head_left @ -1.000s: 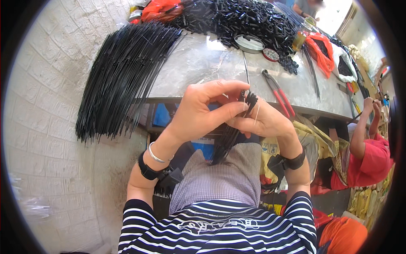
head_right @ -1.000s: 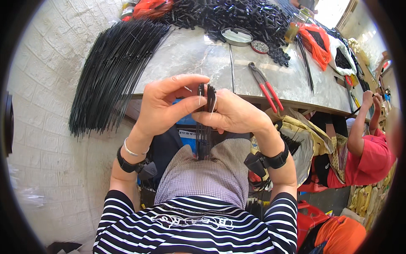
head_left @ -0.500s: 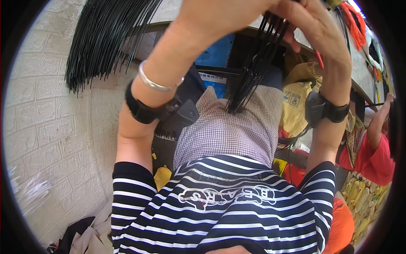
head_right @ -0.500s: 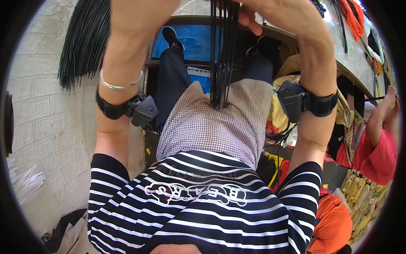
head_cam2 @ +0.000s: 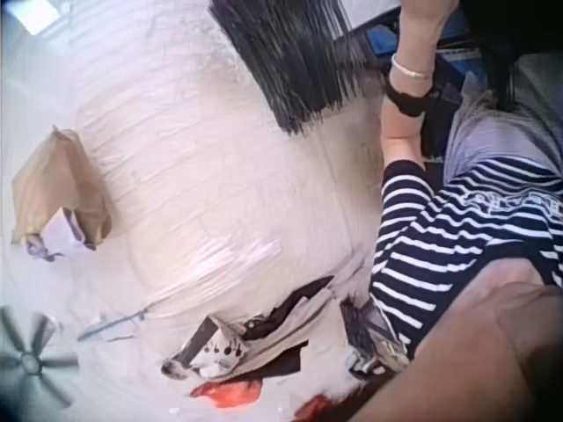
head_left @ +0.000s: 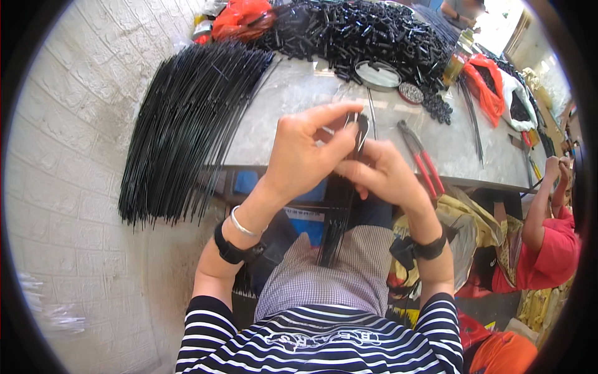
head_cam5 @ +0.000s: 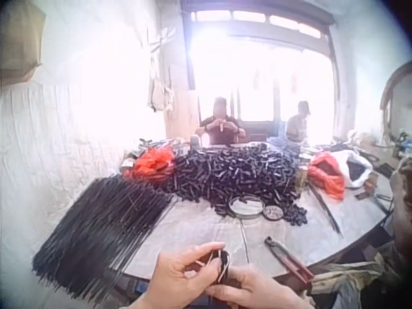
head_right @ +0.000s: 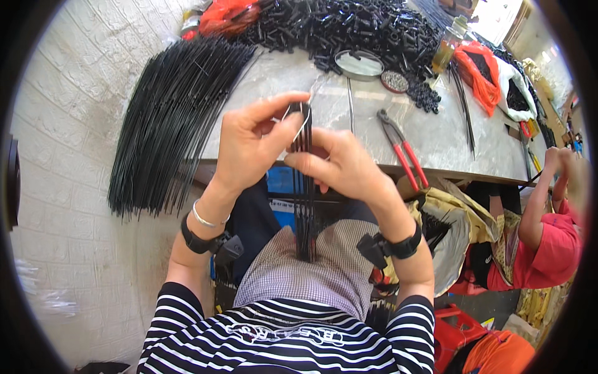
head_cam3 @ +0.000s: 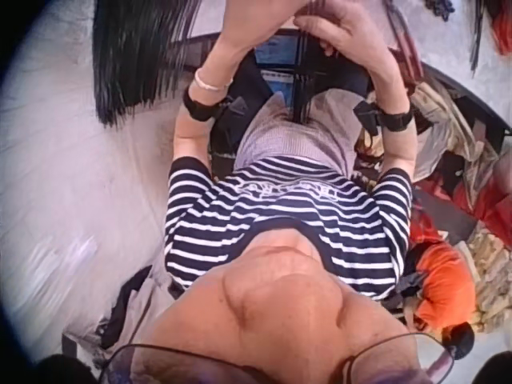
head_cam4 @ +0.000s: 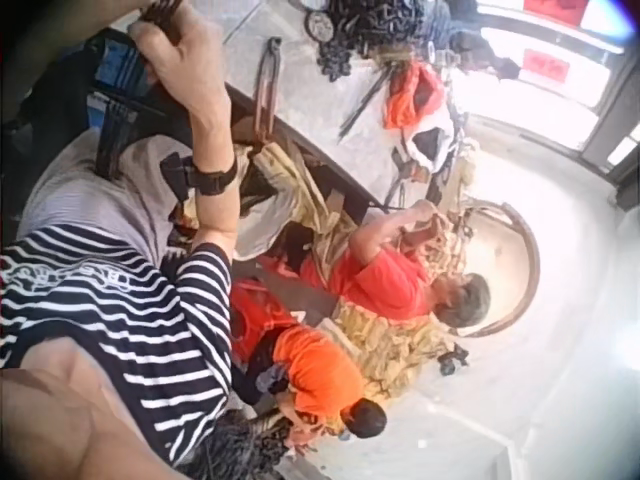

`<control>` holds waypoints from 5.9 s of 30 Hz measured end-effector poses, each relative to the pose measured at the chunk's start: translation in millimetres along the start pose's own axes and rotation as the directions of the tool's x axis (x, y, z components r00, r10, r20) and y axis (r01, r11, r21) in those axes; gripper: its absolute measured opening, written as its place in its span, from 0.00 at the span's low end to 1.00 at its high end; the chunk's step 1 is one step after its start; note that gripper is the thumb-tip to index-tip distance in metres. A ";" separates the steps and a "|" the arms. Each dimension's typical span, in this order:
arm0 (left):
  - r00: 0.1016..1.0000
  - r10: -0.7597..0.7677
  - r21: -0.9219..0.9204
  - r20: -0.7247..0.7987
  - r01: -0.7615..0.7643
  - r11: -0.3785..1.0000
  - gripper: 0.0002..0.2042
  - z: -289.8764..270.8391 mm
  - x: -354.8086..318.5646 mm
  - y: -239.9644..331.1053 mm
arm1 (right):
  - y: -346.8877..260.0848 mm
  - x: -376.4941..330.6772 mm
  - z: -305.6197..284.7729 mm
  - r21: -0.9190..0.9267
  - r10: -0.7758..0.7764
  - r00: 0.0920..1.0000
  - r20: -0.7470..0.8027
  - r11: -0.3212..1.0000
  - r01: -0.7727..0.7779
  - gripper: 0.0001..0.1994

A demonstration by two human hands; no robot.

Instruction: Assembling components for umbrellas at a factory workstation, including threading wires through ribs and capping them.

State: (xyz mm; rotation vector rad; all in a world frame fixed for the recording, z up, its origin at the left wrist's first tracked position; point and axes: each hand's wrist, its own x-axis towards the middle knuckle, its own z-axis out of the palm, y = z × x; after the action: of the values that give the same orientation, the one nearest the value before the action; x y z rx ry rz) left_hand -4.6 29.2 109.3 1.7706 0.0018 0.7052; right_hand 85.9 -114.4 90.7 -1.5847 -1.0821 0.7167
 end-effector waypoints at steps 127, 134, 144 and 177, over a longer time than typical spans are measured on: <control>0.989 0.065 -0.011 0.136 -0.064 0.998 0.14 -6.9 -16.0 28.4 | -106.3 -30.0 -28.1 -0.877 -0.494 0.864 0.093 0.371 0.306 0.10; 0.990 0.057 -0.034 0.129 -0.053 0.998 0.13 -11.1 -17.2 27.0 | -88.5 -30.5 -31.4 -0.467 -0.481 0.875 0.058 0.762 0.449 0.19; 0.991 0.076 -0.008 0.107 -0.076 0.997 0.13 -9.2 -17.8 26.0 | -58.0 -23.1 -3.9 -0.712 -0.755 0.628 -0.189 0.545 0.442 0.16; 0.996 0.013 -0.030 0.083 -0.010 0.999 0.13 -11.8 -21.1 27.1 | -51.9 -15.7 19.4 -0.889 -0.840 0.471 -0.269 0.405 0.213 0.15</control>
State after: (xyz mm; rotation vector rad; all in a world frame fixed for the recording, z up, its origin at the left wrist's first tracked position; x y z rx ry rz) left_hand -36.7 23.2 125.2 1.7715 -0.0748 0.6366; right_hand 47.8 -117.8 133.8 -1.6937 -1.2717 -1.0057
